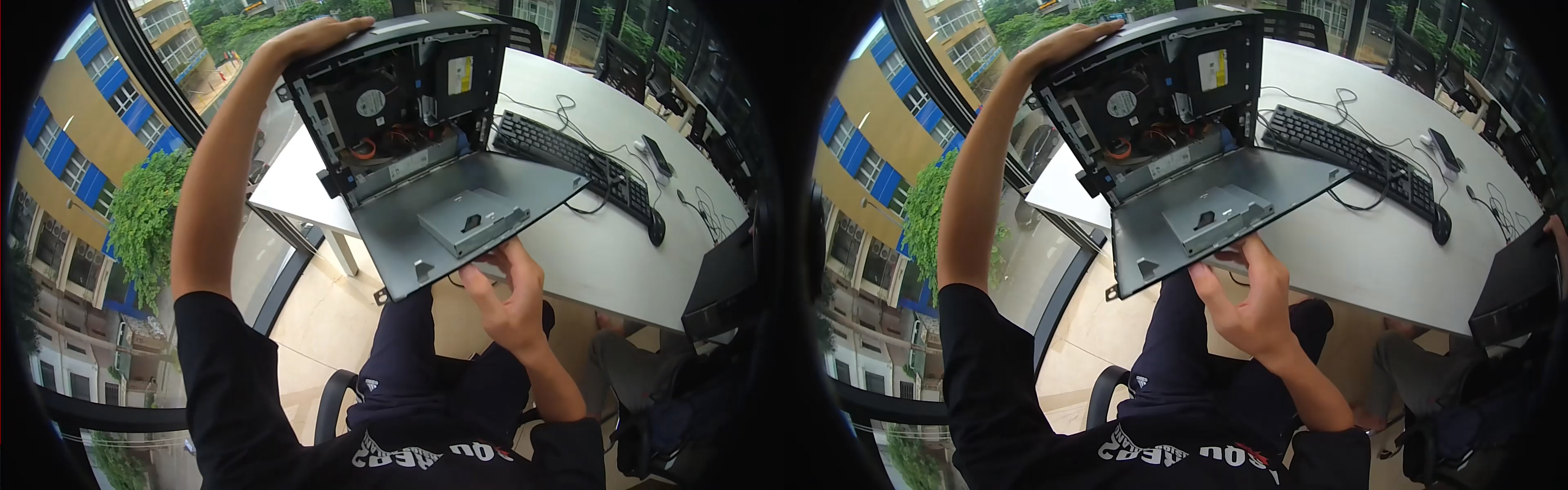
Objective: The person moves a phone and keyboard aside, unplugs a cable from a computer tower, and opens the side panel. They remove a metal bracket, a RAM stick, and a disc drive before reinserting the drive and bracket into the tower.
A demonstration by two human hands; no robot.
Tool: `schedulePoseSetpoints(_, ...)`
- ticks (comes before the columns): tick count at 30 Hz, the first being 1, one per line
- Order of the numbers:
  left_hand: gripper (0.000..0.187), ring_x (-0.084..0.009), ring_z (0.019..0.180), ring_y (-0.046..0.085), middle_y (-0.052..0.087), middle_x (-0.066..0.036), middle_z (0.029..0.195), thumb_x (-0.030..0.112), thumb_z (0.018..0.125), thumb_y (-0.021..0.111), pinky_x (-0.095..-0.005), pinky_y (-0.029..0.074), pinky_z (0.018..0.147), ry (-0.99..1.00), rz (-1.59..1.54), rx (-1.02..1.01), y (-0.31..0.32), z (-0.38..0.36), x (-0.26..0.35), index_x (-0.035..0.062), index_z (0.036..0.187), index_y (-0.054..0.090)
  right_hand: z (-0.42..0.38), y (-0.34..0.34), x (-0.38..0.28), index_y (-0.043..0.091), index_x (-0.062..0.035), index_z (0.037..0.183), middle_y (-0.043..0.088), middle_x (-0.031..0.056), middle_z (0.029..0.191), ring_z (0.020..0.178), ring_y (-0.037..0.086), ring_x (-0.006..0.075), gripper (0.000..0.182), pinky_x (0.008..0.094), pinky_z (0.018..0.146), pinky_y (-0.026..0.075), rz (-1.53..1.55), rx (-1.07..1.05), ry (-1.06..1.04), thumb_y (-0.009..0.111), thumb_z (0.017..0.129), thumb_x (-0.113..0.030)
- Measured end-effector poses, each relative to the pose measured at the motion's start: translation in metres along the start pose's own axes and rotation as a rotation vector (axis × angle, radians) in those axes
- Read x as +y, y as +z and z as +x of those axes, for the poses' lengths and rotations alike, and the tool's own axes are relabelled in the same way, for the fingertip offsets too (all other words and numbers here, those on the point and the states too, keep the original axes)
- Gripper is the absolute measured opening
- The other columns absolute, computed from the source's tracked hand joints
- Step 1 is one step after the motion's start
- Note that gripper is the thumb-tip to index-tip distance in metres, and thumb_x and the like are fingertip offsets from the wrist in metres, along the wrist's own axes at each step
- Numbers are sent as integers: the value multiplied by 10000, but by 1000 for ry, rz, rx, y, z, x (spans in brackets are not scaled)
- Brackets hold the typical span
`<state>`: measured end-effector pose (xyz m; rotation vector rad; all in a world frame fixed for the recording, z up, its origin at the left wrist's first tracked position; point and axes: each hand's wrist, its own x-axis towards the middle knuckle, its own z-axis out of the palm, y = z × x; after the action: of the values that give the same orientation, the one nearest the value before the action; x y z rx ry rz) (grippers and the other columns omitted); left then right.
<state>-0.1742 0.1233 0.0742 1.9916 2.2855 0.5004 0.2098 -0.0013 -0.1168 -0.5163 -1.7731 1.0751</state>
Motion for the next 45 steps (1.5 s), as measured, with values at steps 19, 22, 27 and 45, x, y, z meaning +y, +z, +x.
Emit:
schedulePoseSetpoints(19, 902, -302, 801, 754, 740, -231, 925, 684, 646, 817, -342, 589, 733, 173, 131, 143, 8, -12, 30, -101, 1080, 720, 3, 8, 15, 634, -77, 1007, 654, 7, 902, 814, 650, 114, 135, 303, 764, 542, 914, 391, 904, 724, 907, -64)
schedulePoseSetpoints(22, 951, -299, 837, 764, 738, -232, 1042, 675, 693, 787, -343, 610, 802, 111, 217, 20, 2, -6, 30, -38, 1308, 654, 5, 13, 21, 644, -70, 962, 652, 12, 866, 772, 643, 119, 105, 300, 721, 530, 881, 433, 881, 715, 889, -44)
schedulePoseSetpoints(27, 877, -273, 856, 759, 742, -207, 1062, 556, 695, 803, -347, 617, 807, 170, 118, 114, 12, 1, 10, -39, 1320, 648, 3, 27, 27, 654, -48, 902, 654, 30, 823, 737, 649, 139, 63, 305, 694, 526, 906, 454, 811, 710, 883, -27)
schedulePoseSetpoints(45, 1037, -304, 1144, 679, 664, -236, 1318, 603, 696, 826, -377, 494, 1035, 83, 115, 94, 14, 10, -1, -42, 1458, 550, 10, 55, 84, 671, -46, 780, 619, -10, 738, 657, 554, 80, 85, 276, 589, 432, 832, 357, 634, 690, 844, -99)
